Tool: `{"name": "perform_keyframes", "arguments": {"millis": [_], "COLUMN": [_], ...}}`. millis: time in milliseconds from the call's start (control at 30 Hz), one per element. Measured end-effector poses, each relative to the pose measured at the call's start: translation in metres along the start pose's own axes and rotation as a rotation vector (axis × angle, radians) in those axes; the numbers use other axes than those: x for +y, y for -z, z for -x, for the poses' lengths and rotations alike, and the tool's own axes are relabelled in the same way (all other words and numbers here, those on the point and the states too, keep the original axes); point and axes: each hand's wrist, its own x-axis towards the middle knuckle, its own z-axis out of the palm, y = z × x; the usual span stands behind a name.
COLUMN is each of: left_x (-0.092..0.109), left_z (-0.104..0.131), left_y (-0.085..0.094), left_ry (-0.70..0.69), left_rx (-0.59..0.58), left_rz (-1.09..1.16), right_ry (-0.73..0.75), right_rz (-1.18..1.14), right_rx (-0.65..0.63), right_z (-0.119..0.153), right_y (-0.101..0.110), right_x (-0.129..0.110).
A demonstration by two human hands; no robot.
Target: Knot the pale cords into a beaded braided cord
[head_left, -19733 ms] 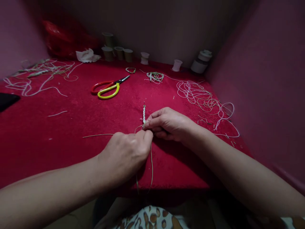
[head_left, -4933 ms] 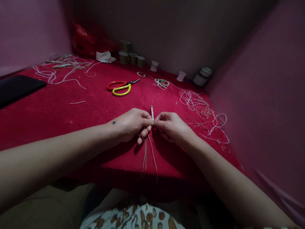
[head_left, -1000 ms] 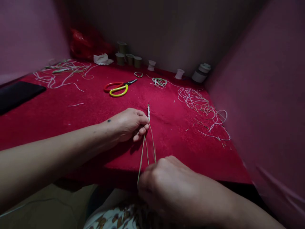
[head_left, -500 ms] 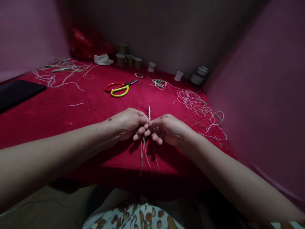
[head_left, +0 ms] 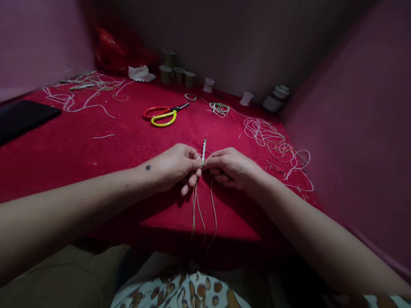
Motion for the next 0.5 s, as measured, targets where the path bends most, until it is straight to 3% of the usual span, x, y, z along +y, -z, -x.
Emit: {"name": "perform_keyframes", "arguments": {"millis": [300, 500], "left_x": [-0.0029, 0.0017], "left_z": [-0.0060, -0.0064], "left_y": [0.0060, 0.0082], "left_ry": [0.012, 0.042], "left_rx": [-0.023, -0.022], "left_rz": [-0.005, -0.126], "right_ry": [0.028, 0.027], "right_rz": [0.096, 0.091], "right_rx": [0.046, 0.033], "right_z": [-0.0010, -0.0009], "right_y": [0.0012, 0.0022], "right_x": [0.0009, 0.0020]}}
